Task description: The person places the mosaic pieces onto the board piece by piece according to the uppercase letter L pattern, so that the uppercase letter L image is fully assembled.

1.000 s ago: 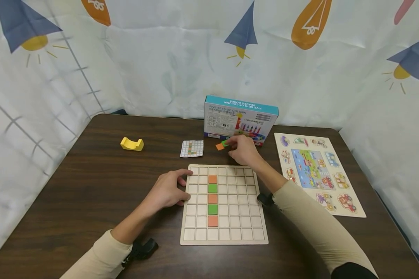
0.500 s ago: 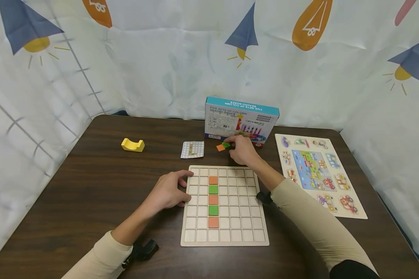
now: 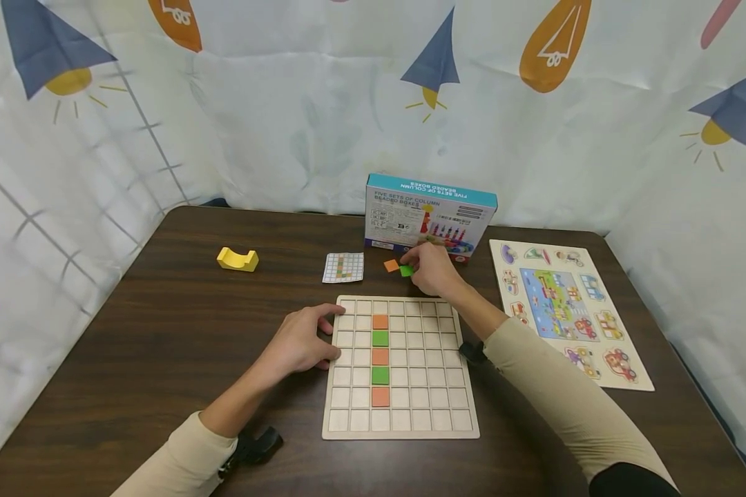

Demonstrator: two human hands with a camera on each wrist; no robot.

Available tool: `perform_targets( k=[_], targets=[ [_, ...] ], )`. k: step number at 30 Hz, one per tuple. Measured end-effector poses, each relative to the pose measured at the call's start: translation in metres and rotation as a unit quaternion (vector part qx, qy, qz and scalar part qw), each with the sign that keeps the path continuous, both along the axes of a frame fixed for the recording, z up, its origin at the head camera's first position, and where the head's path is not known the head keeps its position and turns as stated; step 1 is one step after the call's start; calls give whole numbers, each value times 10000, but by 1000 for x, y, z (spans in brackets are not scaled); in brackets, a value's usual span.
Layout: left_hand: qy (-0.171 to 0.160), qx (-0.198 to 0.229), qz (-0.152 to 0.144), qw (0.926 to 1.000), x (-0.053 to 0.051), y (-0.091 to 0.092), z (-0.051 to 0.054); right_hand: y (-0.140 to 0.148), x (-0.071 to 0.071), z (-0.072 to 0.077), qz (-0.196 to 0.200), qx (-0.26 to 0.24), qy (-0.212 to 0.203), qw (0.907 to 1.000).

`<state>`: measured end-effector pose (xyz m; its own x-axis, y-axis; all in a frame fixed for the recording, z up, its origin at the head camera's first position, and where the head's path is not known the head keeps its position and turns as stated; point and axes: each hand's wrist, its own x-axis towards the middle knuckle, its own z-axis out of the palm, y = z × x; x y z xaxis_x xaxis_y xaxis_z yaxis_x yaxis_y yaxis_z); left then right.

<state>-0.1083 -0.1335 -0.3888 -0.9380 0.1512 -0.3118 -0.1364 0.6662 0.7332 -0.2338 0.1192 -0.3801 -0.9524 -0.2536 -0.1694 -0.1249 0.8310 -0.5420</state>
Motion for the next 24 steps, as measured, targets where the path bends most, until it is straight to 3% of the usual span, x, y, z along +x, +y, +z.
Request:
perform_targets(
  k=[24],
  targets=[
    [14, -35, 9, 10000, -1, 1, -3, 7, 0, 2, 249, 98, 65, 9996]
  ],
)
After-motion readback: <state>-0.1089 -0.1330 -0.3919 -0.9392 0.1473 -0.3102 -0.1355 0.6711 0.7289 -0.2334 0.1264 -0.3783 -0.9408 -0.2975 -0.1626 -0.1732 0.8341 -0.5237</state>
